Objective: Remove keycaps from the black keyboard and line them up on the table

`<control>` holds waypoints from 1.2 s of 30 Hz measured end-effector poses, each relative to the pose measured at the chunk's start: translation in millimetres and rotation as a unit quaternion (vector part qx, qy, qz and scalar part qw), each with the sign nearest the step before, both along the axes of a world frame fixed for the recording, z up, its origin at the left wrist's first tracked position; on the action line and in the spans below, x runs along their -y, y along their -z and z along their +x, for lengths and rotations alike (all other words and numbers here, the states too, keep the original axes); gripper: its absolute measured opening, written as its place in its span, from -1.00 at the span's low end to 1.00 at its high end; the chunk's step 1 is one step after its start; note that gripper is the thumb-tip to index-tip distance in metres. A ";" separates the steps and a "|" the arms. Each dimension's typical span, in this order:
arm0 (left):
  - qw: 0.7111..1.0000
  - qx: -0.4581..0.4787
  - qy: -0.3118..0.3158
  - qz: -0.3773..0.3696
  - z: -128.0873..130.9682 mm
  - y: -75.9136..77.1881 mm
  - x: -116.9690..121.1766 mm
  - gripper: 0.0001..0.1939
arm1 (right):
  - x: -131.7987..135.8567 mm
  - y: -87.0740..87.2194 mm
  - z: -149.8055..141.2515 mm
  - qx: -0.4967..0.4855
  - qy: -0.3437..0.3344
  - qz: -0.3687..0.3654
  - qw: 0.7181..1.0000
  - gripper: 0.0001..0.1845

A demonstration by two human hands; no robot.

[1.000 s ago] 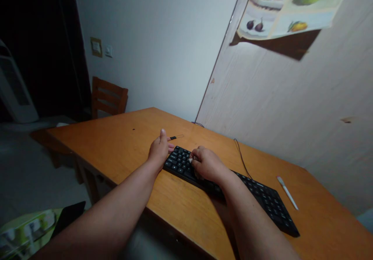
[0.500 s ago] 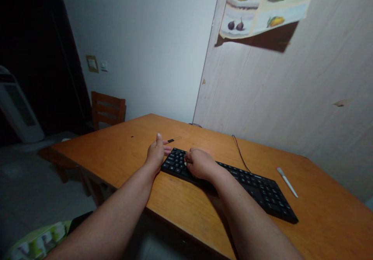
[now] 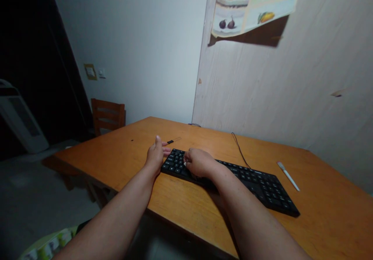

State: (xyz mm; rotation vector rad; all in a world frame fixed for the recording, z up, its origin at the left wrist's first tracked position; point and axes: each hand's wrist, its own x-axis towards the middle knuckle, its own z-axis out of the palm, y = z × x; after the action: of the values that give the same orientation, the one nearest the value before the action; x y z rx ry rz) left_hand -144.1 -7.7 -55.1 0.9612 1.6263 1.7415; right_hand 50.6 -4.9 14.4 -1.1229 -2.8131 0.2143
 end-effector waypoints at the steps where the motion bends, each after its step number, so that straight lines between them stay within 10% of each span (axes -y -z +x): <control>1: 1.000 0.001 0.001 -0.001 0.2 -0.6 0.5 -0.14 | -0.4 0.1 -0.1 -0.004 0.005 0.012 1.000 -0.81; 15: 1.000 0.009 0.002 0.004 2.7 -5.1 3.1 -0.14 | -11.8 -0.1 12.6 -0.044 0.019 -0.051 0.997 -0.87; 21: 1.000 0.016 0.006 0.013 2.9 -4.0 3.1 -0.15 | -5.2 -3.3 16.4 0.004 0.063 -0.213 0.975 -0.81; 29: 1.000 0.019 0.004 0.011 2.1 -1.7 1.6 -0.16 | -4.9 -4.9 13.4 -0.021 0.056 -0.093 0.994 -0.84; 36: 1.000 0.008 0.009 0.011 1.9 -2.1 1.7 -0.15 | -6.0 -5.1 18.8 -0.015 0.069 -0.167 0.983 -0.83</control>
State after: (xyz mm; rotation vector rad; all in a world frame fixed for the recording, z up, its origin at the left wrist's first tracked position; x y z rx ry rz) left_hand -142.2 -9.5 -53.1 0.9671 1.5867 1.7541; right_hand 69.4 1.1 19.6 -1.3569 -2.7243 0.7057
